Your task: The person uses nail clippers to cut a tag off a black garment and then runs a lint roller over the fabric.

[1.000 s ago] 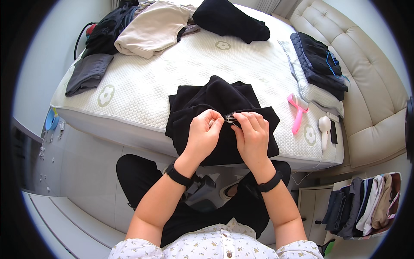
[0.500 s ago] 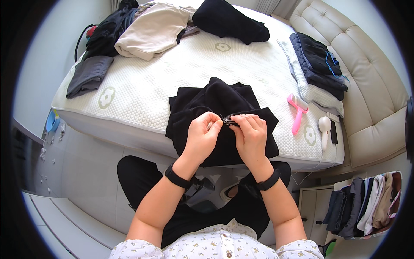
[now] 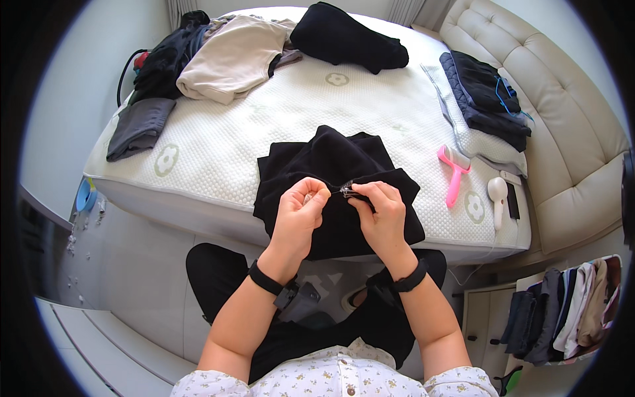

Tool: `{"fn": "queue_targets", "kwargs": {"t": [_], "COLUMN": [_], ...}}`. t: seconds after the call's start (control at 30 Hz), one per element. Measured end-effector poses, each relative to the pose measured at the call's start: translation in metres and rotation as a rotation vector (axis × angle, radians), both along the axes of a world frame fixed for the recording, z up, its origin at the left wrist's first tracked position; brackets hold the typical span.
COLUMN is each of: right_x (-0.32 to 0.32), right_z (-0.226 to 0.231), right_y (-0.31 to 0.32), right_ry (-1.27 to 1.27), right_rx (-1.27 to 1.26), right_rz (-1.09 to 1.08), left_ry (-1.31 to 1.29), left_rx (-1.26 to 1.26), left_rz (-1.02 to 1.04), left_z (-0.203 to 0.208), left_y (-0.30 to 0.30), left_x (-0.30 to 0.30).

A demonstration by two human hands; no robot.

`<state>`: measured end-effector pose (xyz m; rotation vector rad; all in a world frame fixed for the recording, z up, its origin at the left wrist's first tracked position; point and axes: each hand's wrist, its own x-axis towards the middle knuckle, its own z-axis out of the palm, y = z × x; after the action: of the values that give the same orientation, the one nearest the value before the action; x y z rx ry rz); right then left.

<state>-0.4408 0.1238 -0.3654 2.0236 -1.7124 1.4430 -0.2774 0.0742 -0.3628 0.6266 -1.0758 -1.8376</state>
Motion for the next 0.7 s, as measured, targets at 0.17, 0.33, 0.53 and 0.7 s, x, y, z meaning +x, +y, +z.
{"fn": "queue_targets", "kwargs": {"t": [0.17, 0.33, 0.53, 0.7], "right_x": [-0.001, -0.003, -0.032, -0.210], "right_z": [-0.002, -0.001, 0.028, 0.001], "right_y": [0.002, 0.006, 0.031, 0.059], "right_ry": [-0.007, -0.052, -0.206, -0.308], "right_rx": [-0.026, -0.025, -0.066, 0.185], "right_rz": [0.005, 0.030, -0.129, -0.519], "left_ry": [0.003, 0.061, 0.206, 0.149], "left_rx": [0.043, 0.118, 0.168, 0.199], "left_rz": [0.069, 0.080, -0.015, 0.064], "left_z": [-0.006, -0.014, -0.014, -0.014], "left_y": [0.000, -0.003, -0.001, -0.014], "left_x": [0.000, 0.002, 0.007, 0.041]}}
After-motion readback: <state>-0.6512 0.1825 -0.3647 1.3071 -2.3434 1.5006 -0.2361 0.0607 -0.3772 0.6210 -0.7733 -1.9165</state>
